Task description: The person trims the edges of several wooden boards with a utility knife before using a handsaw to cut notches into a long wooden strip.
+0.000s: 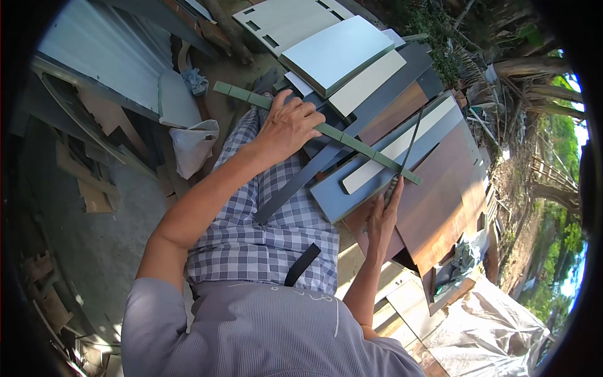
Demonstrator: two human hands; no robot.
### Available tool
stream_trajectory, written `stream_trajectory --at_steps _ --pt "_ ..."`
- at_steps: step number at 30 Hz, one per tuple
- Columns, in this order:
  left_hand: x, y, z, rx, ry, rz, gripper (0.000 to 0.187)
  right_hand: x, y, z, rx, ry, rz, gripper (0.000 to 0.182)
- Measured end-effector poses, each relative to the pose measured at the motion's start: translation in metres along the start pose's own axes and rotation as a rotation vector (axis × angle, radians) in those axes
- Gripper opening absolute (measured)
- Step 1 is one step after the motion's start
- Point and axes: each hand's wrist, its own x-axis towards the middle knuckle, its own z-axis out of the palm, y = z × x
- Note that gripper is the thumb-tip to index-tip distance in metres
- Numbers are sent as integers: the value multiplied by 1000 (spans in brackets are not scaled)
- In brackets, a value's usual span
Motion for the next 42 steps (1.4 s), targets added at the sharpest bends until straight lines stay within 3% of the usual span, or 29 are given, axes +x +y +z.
stream_trajectory --at_steps 3,8,11,12,16,19,21,22,27,29,33,42 --pt "39 -15 -7 55 31 103 28 16 19 8 -21 88 -142 60" --pt "98 -41 0 107 -71 243 28 35 4 10 -71 98 -95 61" --pt "111 -39 11 174 -103 126 28 39 3 14 -106 118 -122 61" --pt "111 -36 20 227 -9 135 28 39 3 16 -118 142 -175 61" --pt "111 39 42 76 65 176 28 37 -3 14 -85 102 -80 60" --pt "119 86 74 -68 -82 246 28 39 -5 10 -90 99 -79 59" --pt "120 98 100 -140 -186 208 28 38 -12 6 -16 46 35 58" --pt "116 97 108 -131 -43 258 24 33 -31 1 64 12 122 59" --pt "109 87 123 -95 25 347 21 33 -33 8 155 10 200 60" --pt "108 88 125 -52 68 354 19 34 -33 14 450 38 191 62" --pt "107 87 126 -56 131 379 19 33 -48 12 401 184 177 63" --pt "106 91 126 -35 179 340 21 31 -42 14 383 79 187 61"
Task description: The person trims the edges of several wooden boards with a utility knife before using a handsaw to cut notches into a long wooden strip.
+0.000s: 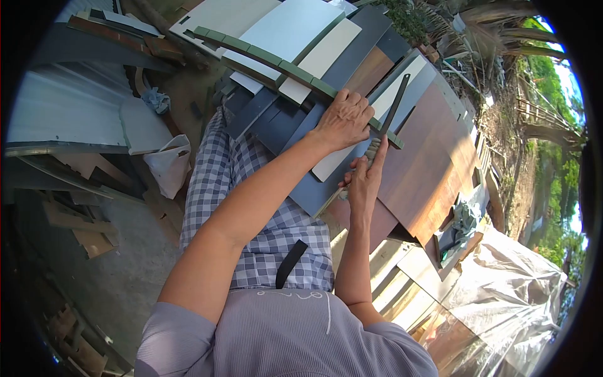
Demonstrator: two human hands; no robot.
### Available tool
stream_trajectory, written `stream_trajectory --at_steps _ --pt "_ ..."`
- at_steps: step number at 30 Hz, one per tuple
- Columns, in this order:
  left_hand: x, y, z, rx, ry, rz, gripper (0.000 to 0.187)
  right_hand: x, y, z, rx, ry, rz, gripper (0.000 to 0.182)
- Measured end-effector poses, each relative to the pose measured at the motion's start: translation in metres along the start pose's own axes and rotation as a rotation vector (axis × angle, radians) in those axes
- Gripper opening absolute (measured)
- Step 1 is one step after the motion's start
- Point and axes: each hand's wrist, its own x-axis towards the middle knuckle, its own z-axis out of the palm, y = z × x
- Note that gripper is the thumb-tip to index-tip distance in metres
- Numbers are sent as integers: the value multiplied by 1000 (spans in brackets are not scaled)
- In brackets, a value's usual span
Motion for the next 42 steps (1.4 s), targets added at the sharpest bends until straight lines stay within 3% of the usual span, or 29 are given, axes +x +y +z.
stream_trajectory --at_steps 14,20,24,32,42 --pt "-1 -1 -5 29 -106 12 25 0 5 4 -77 -37 -14 62" --pt "0 0 -5 31 -124 -5 26 -44 12 3 -189 -28 46 61" --pt "-1 -2 -5 12 -121 -14 25 -55 18 -2 -162 -49 23 61" --pt "-3 -2 -3 42 -57 6 24 -2 -5 3 -215 -23 -2 60" --pt "-3 3 2 56 -38 -47 26 -36 11 -4 -184 -90 -17 61"
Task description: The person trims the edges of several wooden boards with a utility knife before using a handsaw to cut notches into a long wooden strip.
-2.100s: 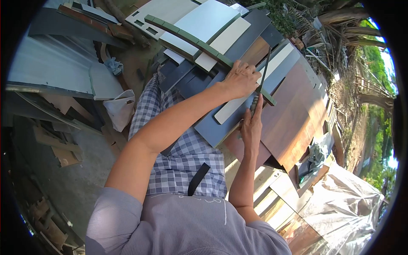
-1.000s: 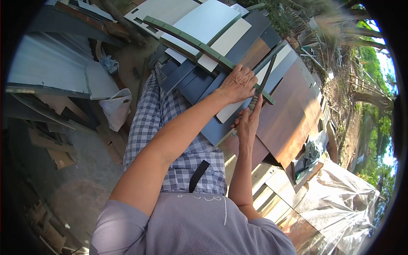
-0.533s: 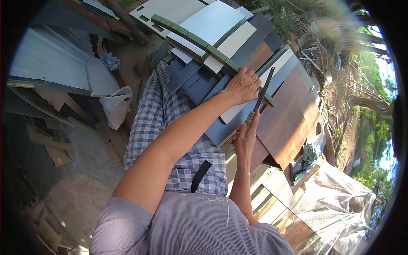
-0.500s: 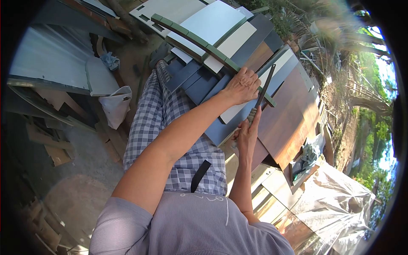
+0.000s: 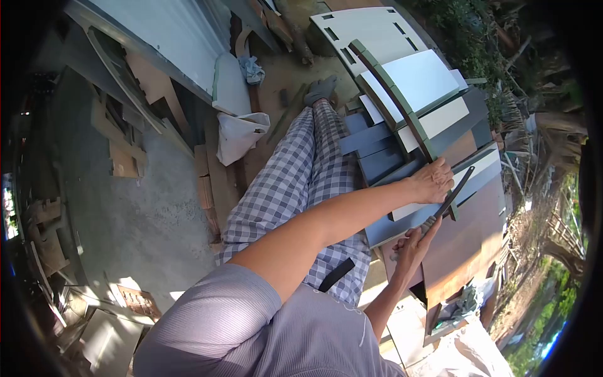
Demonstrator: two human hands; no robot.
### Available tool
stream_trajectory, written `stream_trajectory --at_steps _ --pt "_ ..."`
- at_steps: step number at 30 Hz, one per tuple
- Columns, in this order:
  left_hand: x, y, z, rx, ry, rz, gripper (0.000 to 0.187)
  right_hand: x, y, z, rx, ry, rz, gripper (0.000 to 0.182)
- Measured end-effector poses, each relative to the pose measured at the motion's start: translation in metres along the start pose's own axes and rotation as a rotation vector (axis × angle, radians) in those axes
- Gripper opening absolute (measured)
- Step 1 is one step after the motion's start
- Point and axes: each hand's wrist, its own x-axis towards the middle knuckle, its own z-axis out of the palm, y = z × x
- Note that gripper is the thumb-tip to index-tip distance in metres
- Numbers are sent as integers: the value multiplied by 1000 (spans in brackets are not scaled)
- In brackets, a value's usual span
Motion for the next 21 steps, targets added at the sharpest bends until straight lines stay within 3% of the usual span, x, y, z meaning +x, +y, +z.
stream_trajectory --at_steps 8,21 --pt "-5 1 2 -7 89 9 30 16 -9 0 -88 37 -61 59" --pt "-2 -3 0 13 21 9 27 42 -17 2 -119 73 -38 58"
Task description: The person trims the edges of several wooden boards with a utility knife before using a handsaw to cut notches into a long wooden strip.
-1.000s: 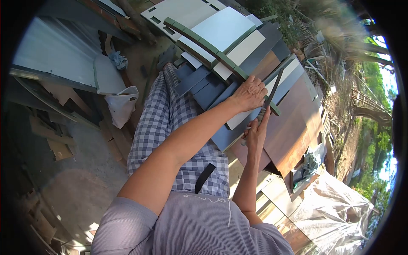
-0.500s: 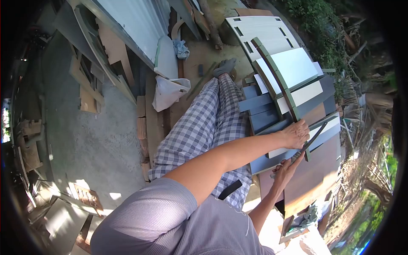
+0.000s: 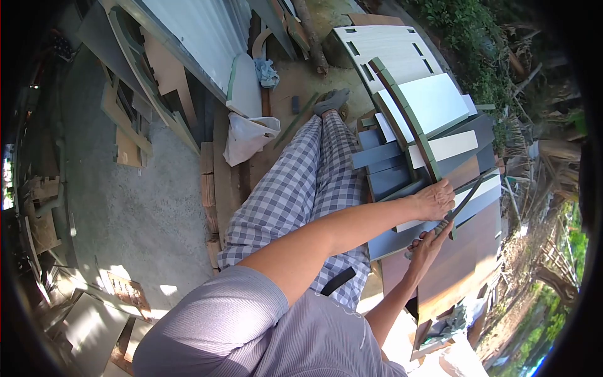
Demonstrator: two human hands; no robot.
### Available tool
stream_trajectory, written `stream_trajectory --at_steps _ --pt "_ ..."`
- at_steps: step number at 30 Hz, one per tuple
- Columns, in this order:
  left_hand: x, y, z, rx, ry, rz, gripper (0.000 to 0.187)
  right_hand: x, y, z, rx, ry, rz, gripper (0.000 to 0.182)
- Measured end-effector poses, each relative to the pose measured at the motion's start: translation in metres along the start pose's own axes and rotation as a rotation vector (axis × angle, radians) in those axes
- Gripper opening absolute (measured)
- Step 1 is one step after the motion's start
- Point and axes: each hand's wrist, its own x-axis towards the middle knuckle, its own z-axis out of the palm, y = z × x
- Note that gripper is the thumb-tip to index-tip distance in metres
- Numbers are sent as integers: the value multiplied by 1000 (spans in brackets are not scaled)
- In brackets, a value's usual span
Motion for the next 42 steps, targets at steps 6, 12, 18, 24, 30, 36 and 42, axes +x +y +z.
stream_trajectory --at_steps 6,12,18,24,30,36,42 --pt "2 -2 -2 3 27 8 25 -45 11 2 -85 -37 18 59" --pt "3 -4 6 -95 29 23 17 -12 7 -5 -93 -9 7 58" --pt "7 -2 -4 -65 -87 43 20 -20 4 1 -68 -25 92 58" --pt "6 -5 -3 -20 -78 61 20 -44 43 4 -117 24 -118 59" --pt "5 -3 -2 -61 -60 37 20 25 39 11 -267 207 -316 59" --pt "4 2 18 -13 -83 -15 25 18 19 13 -211 117 -174 55" --pt "3 4 14 135 -64 22 26 42 51 17 -334 229 -405 53"
